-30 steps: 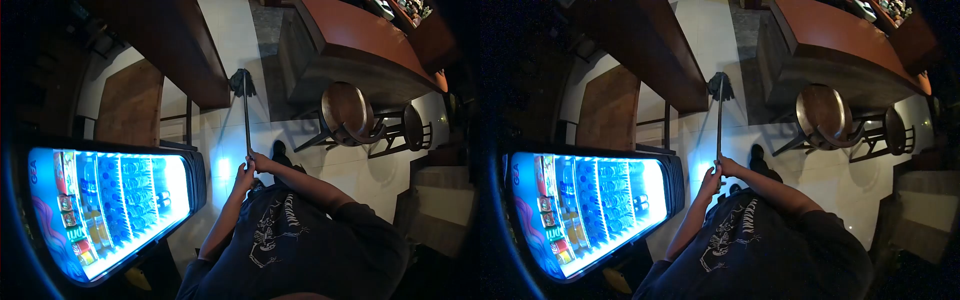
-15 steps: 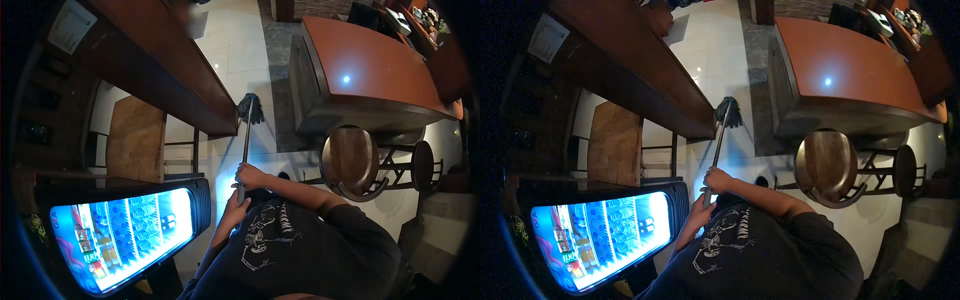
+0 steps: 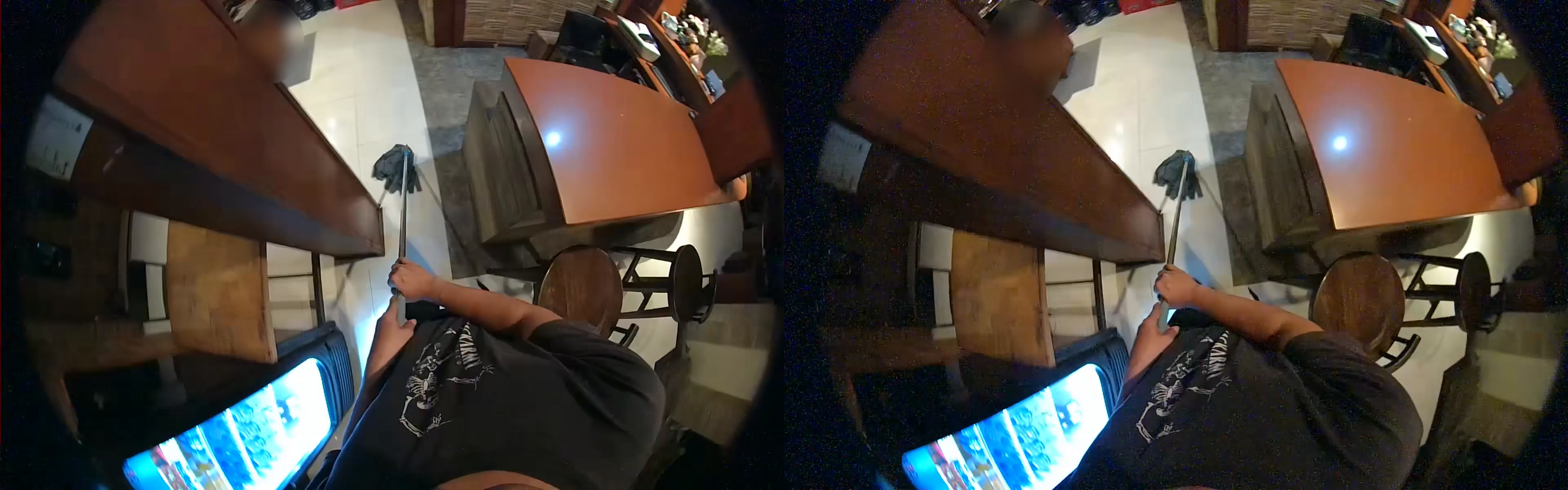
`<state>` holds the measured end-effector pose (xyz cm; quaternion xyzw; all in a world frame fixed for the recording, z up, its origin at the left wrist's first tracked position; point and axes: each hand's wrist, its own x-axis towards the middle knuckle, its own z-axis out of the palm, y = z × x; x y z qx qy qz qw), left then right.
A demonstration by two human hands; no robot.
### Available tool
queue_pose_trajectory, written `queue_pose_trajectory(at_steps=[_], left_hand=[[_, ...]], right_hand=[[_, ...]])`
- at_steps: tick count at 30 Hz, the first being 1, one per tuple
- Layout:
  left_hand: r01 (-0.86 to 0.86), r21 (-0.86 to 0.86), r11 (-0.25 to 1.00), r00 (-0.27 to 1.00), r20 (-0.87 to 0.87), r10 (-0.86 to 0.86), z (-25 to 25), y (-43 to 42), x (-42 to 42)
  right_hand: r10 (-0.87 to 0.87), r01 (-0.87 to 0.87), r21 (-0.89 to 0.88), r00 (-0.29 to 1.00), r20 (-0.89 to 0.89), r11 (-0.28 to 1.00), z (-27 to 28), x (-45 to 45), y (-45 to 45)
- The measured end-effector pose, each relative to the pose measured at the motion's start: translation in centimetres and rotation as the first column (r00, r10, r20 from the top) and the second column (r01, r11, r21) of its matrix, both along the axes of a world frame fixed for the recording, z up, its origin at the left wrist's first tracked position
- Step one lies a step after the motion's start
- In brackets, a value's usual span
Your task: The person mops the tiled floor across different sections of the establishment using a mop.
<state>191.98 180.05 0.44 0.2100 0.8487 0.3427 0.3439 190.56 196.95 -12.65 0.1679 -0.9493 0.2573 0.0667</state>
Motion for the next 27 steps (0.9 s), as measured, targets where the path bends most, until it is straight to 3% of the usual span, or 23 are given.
queue_pose_trajectory(at_steps=[2,3,5,13,15,16,20,23,26,27], left_hand=[[0.091,-0.082,0.993,0.992,-0.081,-0.097,5.1,1.3,-3.9],[0.131,-0.167,0.977,0.991,0.015,-0.131,7.9,1.9,-6.1],[0.216,-0.137,0.967,0.972,-0.062,-0.226,9.5,1.7,-8.7],[0.27,-0.087,0.959,0.962,-0.008,-0.272,5.2,7.3,-16.7],[0.258,-0.055,0.965,0.966,-0.003,-0.258,1.7,9.4,-18.9],[0.266,0.054,0.962,0.958,-0.124,-0.258,0.0,10.6,-19.8],[0.29,-0.056,0.955,0.946,-0.13,-0.295,-2.2,16.5,-23.1],[0.308,-0.102,0.946,0.914,-0.244,-0.324,-5.9,20.0,-25.2],[0.299,-0.104,0.949,0.884,-0.345,-0.316,-4.5,21.4,-26.7],[0.299,-0.058,0.952,0.881,-0.366,-0.299,-1.5,21.3,-27.1]], right_hand=[[-0.108,0.102,-0.083,0.992,-0.072,0.991,0.9,-3.0,0.3],[-0.162,0.147,-0.133,0.982,-0.102,0.98,2.7,-4.1,0.2],[-0.226,0.218,-0.144,0.973,-0.042,0.965,4.5,-5.0,0.5],[-0.342,0.339,-0.101,0.94,-0.013,0.935,1.4,-11.5,6.3],[-0.385,0.382,-0.086,0.923,-0.025,0.92,1.0,-13.2,8.9],[-0.414,0.413,-0.03,0.908,-0.059,0.91,0.1,-14.5,10.2],[-0.428,0.424,0.076,0.903,0.037,0.902,-0.5,-18.0,15.9],[-0.411,0.395,0.161,0.909,0.076,0.904,-3.7,-20.9,19.5],[-0.396,0.378,0.174,0.915,0.083,0.909,-3.4,-23.0,21.2],[-0.402,0.375,0.196,0.907,0.123,0.906,-2.3,-23.9,21.0]])
